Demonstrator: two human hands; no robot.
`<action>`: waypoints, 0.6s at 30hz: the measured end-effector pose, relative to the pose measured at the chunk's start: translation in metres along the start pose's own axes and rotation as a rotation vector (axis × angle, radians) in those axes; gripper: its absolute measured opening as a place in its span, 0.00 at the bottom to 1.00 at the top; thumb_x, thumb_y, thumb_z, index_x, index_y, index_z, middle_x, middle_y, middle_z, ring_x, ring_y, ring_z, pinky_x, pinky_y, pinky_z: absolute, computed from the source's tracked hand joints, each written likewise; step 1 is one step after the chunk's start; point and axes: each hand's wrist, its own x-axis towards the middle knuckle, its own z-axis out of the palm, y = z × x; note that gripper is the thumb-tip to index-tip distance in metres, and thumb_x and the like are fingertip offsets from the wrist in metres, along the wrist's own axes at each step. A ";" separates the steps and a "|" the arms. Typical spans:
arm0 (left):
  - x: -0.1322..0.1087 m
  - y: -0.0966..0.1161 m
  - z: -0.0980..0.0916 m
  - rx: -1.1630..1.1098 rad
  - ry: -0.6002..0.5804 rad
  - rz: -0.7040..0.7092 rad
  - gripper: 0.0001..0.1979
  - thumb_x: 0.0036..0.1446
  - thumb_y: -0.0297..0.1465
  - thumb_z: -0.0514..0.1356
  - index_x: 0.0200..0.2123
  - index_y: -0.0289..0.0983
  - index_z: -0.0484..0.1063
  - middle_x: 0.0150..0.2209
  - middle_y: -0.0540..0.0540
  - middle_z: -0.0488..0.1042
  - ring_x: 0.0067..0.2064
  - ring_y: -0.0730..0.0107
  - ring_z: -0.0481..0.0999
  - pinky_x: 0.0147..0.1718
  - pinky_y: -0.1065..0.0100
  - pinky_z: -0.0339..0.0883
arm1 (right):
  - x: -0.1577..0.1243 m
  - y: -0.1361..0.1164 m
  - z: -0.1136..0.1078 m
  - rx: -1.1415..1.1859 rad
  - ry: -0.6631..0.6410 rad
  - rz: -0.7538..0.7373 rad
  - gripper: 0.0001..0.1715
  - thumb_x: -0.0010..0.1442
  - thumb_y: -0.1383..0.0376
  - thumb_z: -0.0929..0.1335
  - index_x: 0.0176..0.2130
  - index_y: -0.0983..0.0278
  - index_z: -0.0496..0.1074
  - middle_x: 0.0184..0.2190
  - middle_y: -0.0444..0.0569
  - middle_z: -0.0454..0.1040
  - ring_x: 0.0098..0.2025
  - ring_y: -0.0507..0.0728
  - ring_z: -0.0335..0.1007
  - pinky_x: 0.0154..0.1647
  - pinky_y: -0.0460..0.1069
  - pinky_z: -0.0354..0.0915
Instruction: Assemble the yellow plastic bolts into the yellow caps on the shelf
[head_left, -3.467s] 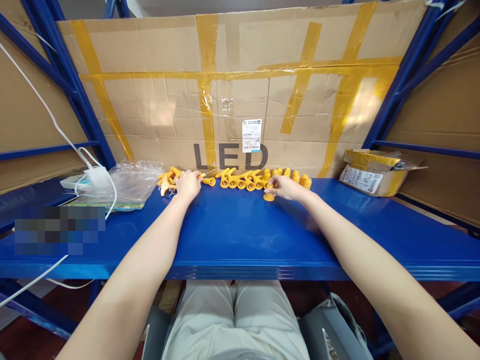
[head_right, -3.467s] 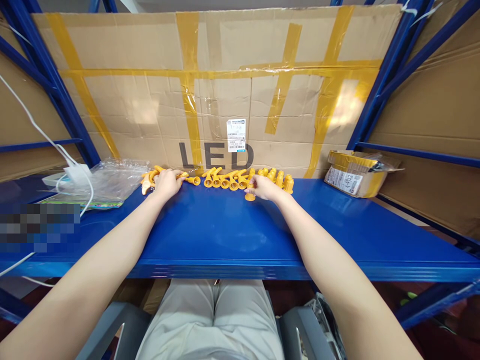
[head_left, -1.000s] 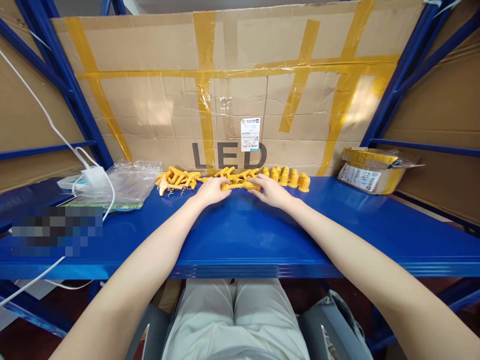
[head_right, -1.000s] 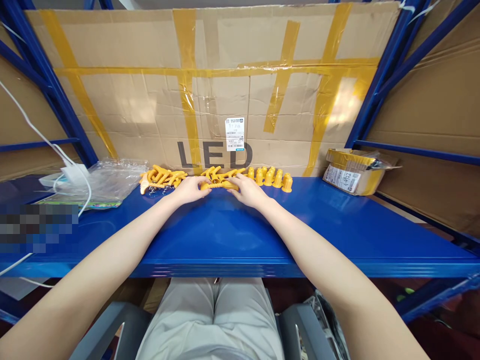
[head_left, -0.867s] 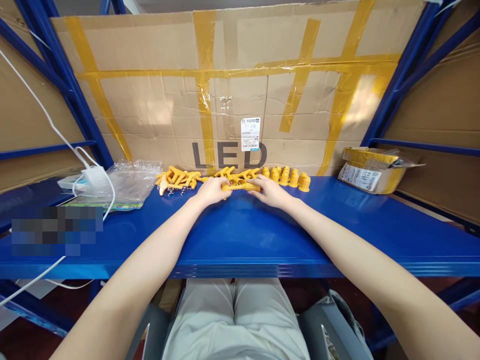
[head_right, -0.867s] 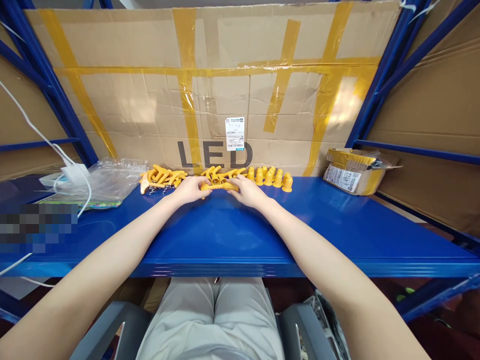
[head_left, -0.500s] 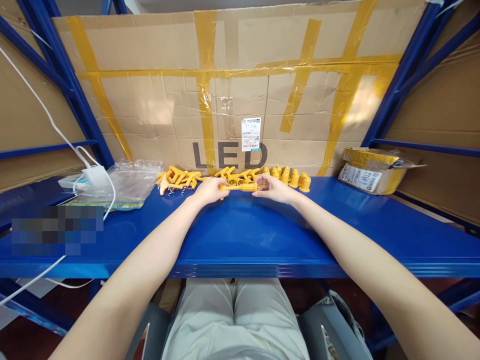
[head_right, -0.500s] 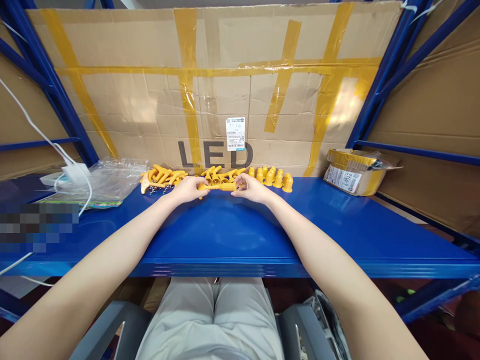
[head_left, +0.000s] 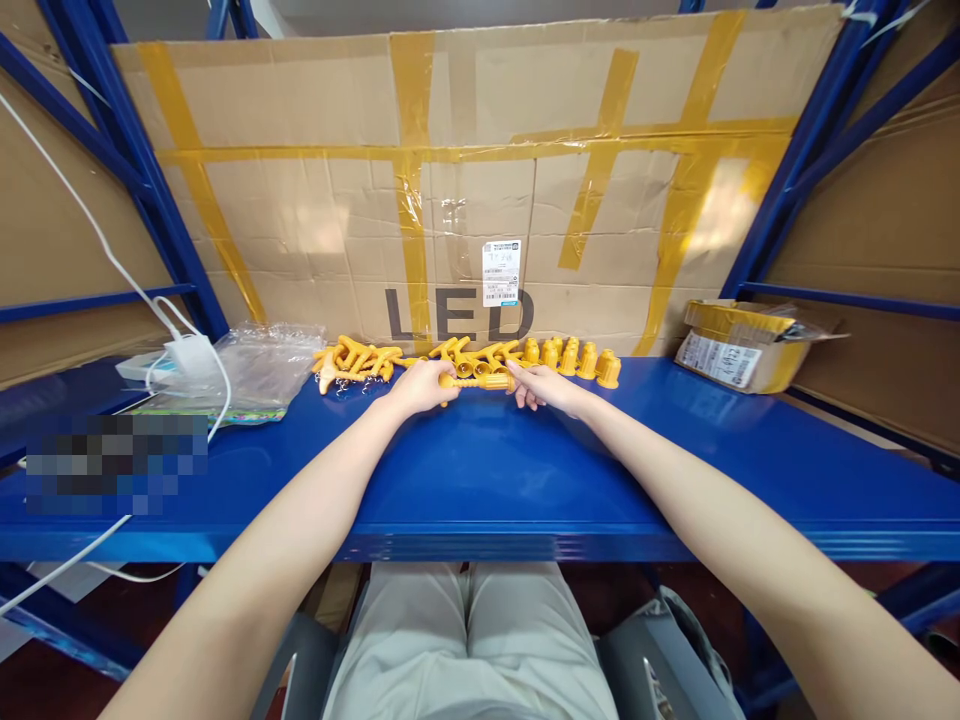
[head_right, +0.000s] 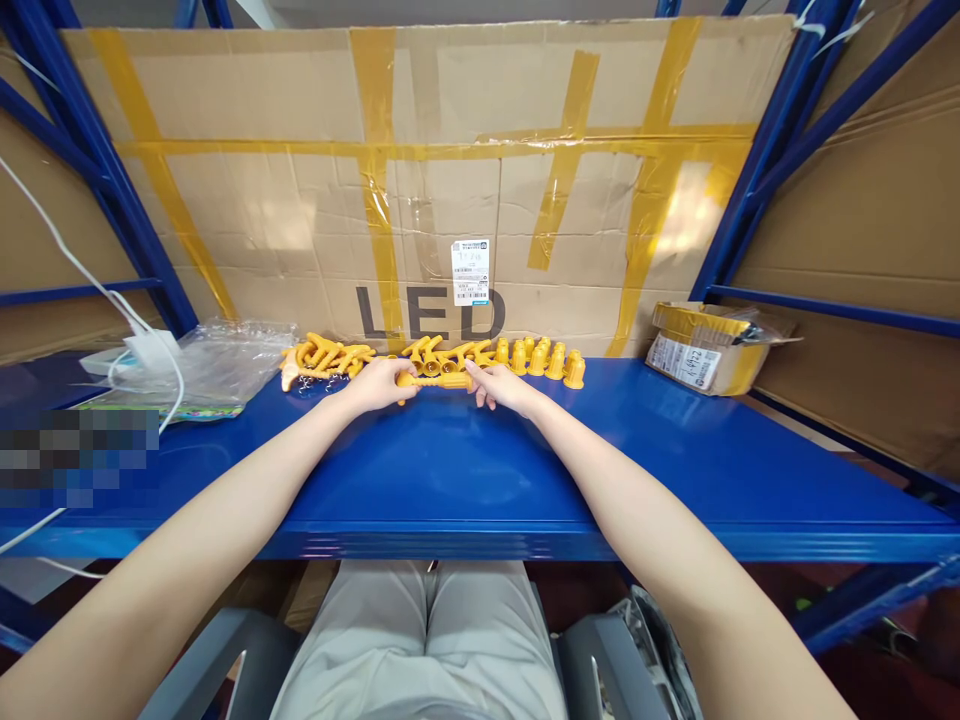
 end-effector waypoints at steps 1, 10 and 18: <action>0.000 0.000 0.000 -0.003 -0.001 -0.002 0.15 0.50 0.37 0.59 0.40 0.38 0.76 0.33 0.46 0.77 0.37 0.61 0.75 0.35 0.67 0.64 | 0.000 0.000 -0.002 0.008 -0.016 -0.002 0.29 0.64 0.45 0.60 0.30 0.67 0.71 0.22 0.47 0.73 0.17 0.47 0.61 0.18 0.44 0.57; -0.001 0.002 -0.002 0.013 -0.011 -0.005 0.14 0.49 0.36 0.59 0.39 0.39 0.76 0.33 0.46 0.78 0.39 0.60 0.75 0.36 0.67 0.64 | -0.004 0.003 -0.008 0.096 -0.069 -0.073 0.17 0.54 0.62 0.74 0.41 0.65 0.67 0.31 0.46 0.76 0.22 0.47 0.67 0.23 0.43 0.62; -0.001 0.004 -0.003 0.006 0.002 -0.012 0.14 0.49 0.36 0.60 0.39 0.39 0.76 0.32 0.46 0.77 0.37 0.59 0.75 0.34 0.66 0.63 | -0.009 0.000 -0.010 0.083 -0.137 -0.099 0.24 0.55 0.47 0.69 0.30 0.66 0.70 0.25 0.48 0.75 0.20 0.47 0.62 0.20 0.44 0.58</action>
